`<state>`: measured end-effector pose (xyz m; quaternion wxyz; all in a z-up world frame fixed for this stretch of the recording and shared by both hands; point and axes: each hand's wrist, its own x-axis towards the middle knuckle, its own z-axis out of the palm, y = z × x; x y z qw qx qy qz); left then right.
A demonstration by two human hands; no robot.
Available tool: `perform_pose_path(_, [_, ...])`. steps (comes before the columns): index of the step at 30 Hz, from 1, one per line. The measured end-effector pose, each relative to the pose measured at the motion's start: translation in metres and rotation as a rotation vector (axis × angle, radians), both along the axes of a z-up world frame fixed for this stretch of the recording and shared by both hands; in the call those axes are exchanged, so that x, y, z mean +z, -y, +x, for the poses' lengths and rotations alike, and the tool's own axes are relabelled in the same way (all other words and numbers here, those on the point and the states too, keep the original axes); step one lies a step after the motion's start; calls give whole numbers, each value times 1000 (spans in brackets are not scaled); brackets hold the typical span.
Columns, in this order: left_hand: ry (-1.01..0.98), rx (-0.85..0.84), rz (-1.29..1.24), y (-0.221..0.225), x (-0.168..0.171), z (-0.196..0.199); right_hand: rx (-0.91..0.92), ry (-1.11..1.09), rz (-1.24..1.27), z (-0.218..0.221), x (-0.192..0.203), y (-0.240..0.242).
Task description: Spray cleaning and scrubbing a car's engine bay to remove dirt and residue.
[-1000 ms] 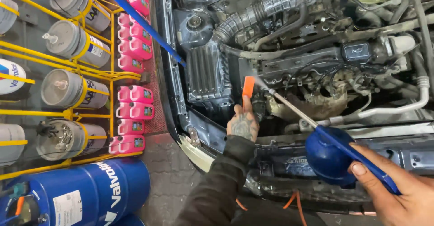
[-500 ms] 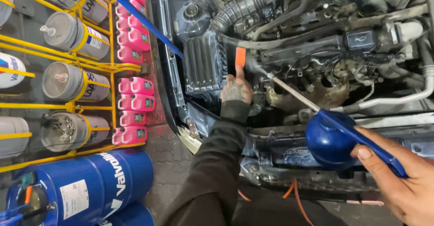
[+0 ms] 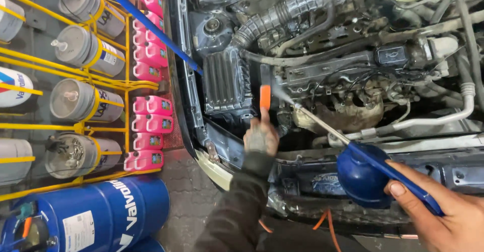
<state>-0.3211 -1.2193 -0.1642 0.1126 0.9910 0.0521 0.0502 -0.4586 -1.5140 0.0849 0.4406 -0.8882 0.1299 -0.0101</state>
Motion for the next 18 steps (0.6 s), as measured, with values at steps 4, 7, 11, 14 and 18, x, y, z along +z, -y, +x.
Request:
perform_pose_path(4, [28,-52,-3,-16,-6,51,30,-197,-69,-1,10,-12])
perform_pose_path(7, [-138,-28,-20,3,31,0,2,-138,-82,0,11,-10])
perform_pose_path(11, [-171,-66,24,-4,13,52,77,-131,-94,4,8,-3])
perform_pose_path(14, [-255,-67,43,1,21,78,1,-105,9,-2,6,-11])
perform_pose_path(18, [-188,-168,109,11,14,3,45,-12,-53,-1,2,-2])
